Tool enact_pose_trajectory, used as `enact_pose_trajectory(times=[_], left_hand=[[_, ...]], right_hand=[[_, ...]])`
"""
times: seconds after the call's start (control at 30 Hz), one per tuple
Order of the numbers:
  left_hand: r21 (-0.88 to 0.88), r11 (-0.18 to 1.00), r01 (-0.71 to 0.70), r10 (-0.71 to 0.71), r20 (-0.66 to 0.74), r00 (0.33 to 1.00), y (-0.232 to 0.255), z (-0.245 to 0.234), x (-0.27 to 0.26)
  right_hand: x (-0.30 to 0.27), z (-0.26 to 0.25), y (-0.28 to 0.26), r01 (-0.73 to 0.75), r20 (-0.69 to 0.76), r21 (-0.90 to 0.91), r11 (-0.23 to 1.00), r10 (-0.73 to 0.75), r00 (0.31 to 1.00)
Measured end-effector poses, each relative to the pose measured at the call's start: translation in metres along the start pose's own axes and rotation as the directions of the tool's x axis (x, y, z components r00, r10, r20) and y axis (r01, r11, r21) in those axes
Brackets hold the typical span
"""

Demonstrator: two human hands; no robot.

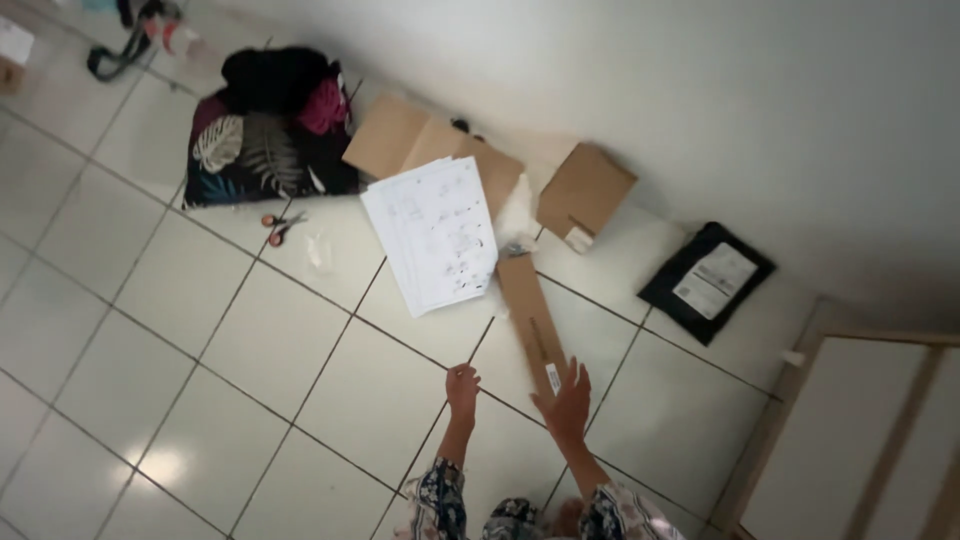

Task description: Assembling components for a storage shelf unit and reviewing instructional diagrams.

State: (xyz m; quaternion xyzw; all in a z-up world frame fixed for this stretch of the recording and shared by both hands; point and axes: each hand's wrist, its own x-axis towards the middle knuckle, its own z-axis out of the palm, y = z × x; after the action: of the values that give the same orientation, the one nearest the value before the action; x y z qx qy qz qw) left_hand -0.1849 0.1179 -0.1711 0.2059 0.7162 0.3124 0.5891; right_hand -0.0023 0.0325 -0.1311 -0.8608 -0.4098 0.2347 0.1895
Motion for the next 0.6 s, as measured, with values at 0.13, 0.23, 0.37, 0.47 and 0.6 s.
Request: enact_pose_trajectory(times=[0.13, 0.23, 0.37, 0.47, 0.6], left_hand=[[0.005, 1.000, 0.029, -0.030, 0.013, 0.999, -0.019, -0.012, 0.029], [-0.041, 0.996, 0.079, -0.078, 0.005, 0.997, -0.028, -0.012, 0.036], [-0.084, 0.989, 0.126, -0.122, 0.041, 0.992, -0.033, -0.003, 0.034], [-0.042, 0.988, 0.149, -0.146, 0.071, 0.987, -0.027, 0.011, 0.029], [-0.004, 0.988, 0.157, -0.155, 0.122, 0.980, -0.022, 0.033, 0.015]], right_hand=[[0.018, 0.044, 0.013, 0.026, 0.093, -0.014, 1.000, -0.024, 0.995], [0.030, 0.069, 0.028, 0.056, 0.019, -0.045, 0.997, -0.055, 0.998], [0.038, 0.057, 0.016, -0.100, 0.135, -0.131, 0.986, 0.118, 0.984], [0.043, 0.047, 0.014, -0.149, 0.163, -0.169, 0.974, 0.176, 0.971], [0.038, 0.006, 0.003, -0.158, 0.165, -0.188, 0.969, 0.190, 0.968]])
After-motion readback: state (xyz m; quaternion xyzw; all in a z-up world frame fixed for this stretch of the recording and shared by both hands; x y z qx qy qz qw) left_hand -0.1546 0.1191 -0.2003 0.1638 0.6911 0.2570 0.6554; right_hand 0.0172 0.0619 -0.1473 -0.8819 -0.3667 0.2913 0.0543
